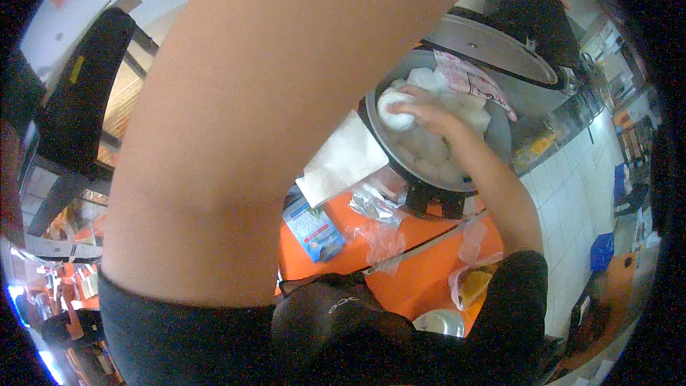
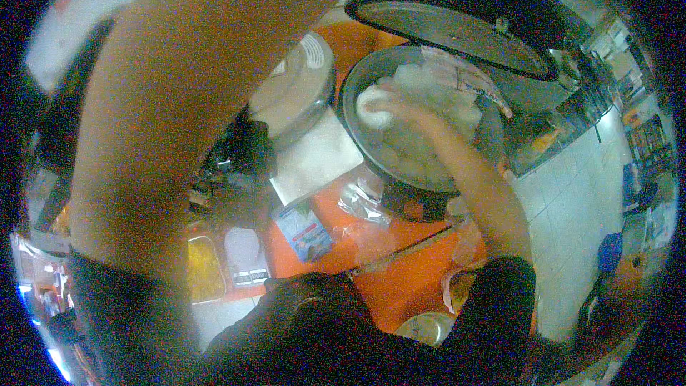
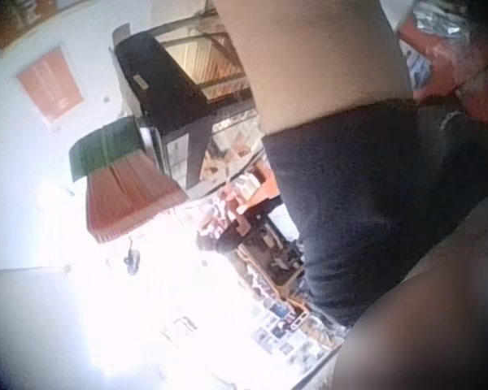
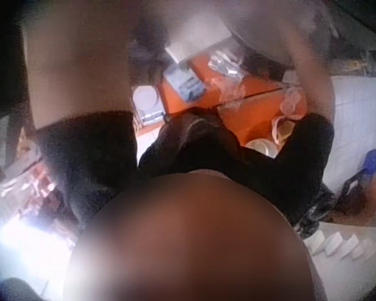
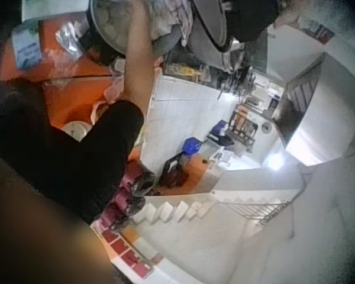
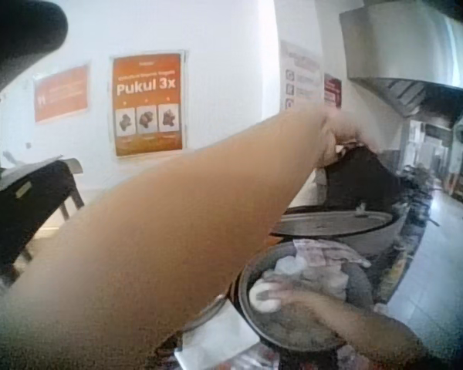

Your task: The person assembles multiple food orders at a fast-food counter. They open cardboard containers, cut fried chicken pieces with a knife, scoop yellow rice into the containers, and place the completed orders on the counter. The person also handles receipts and packaging materials throughout the process.

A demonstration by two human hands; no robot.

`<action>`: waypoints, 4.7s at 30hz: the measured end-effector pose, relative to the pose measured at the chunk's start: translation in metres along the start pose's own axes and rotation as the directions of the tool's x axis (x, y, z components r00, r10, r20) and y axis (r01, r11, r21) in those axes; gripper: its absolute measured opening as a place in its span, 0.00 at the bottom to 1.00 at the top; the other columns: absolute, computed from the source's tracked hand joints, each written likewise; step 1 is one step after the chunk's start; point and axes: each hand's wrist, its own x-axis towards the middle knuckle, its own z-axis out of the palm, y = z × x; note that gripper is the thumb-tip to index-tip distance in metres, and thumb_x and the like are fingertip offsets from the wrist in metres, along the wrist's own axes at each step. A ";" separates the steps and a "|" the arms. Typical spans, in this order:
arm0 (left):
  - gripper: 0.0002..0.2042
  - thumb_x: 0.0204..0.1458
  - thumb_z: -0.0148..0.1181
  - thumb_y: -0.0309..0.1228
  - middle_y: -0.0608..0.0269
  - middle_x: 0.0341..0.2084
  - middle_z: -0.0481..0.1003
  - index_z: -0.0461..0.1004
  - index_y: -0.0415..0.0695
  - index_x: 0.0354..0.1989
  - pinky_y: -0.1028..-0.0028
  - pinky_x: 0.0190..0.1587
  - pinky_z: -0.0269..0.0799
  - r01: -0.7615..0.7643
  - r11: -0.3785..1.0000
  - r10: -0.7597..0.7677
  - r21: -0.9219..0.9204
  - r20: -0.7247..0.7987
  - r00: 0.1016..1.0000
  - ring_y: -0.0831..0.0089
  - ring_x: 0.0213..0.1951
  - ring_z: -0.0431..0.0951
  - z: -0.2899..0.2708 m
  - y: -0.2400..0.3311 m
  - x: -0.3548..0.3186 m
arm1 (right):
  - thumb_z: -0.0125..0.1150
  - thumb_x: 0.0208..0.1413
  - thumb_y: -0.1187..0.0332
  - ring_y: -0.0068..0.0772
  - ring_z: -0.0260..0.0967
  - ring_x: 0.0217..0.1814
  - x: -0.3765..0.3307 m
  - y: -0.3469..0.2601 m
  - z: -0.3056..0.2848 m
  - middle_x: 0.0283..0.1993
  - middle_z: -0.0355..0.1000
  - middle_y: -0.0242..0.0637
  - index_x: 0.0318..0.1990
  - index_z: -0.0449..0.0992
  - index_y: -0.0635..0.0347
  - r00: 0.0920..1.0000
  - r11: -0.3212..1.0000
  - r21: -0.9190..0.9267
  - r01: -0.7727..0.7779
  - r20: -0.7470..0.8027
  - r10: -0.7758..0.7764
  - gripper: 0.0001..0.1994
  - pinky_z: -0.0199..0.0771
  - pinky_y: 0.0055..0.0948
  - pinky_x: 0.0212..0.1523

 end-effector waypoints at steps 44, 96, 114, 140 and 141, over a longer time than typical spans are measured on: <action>0.20 0.68 0.53 0.40 0.56 0.58 0.71 0.65 0.42 0.62 0.59 0.61 0.72 -0.879 0.432 -0.785 -0.203 -0.565 -0.255 0.63 0.59 0.73 0.456 -0.436 -1.190 | 0.67 0.58 0.68 0.47 0.74 0.59 -0.326 -0.219 0.950 0.60 0.70 0.47 0.62 0.67 0.63 0.607 0.853 0.455 -0.256 0.762 -0.224 0.26 0.78 0.42 0.61; 0.17 0.63 0.61 0.24 0.52 0.52 0.73 0.69 0.36 0.58 0.67 0.48 0.74 0.762 0.645 0.416 0.062 -0.865 -0.281 0.64 0.47 0.74 0.158 -0.449 -1.389 | 0.56 0.57 0.60 0.57 0.77 0.52 -0.174 -0.215 0.608 0.48 0.79 0.54 0.64 0.71 0.51 0.429 0.877 -0.455 -0.154 -0.831 -0.355 0.26 0.75 0.48 0.57; 0.13 0.53 0.62 0.16 0.53 0.40 0.73 0.73 0.38 0.47 0.63 0.47 0.70 0.607 0.657 0.261 0.448 -0.890 0.374 0.61 0.41 0.73 0.234 -0.422 -1.140 | 0.60 0.52 0.71 0.51 0.68 0.59 -0.194 -0.279 0.673 0.50 0.74 0.47 0.57 0.75 0.53 0.285 0.622 -0.707 0.336 -0.553 -0.783 0.22 0.71 0.47 0.59; 0.13 0.51 0.61 0.14 0.54 0.38 0.74 0.76 0.39 0.44 0.63 0.45 0.70 0.754 0.644 0.247 0.126 -0.968 -0.050 0.63 0.38 0.72 0.302 -0.414 -1.158 | 0.62 0.53 0.71 0.36 0.74 0.60 -0.047 -0.395 0.635 0.58 0.76 0.45 0.59 0.73 0.59 0.764 0.183 -0.952 0.247 0.075 -0.641 0.23 0.75 0.36 0.61; 0.12 0.52 0.61 0.14 0.54 0.39 0.74 0.76 0.39 0.44 0.63 0.44 0.70 0.762 0.637 0.241 0.119 -0.969 -0.049 0.63 0.38 0.72 0.299 -0.415 -1.156 | 0.62 0.53 0.71 0.37 0.74 0.60 -0.050 -0.388 0.624 0.59 0.76 0.45 0.60 0.72 0.59 0.731 0.201 -0.947 0.252 0.050 -0.680 0.24 0.75 0.36 0.61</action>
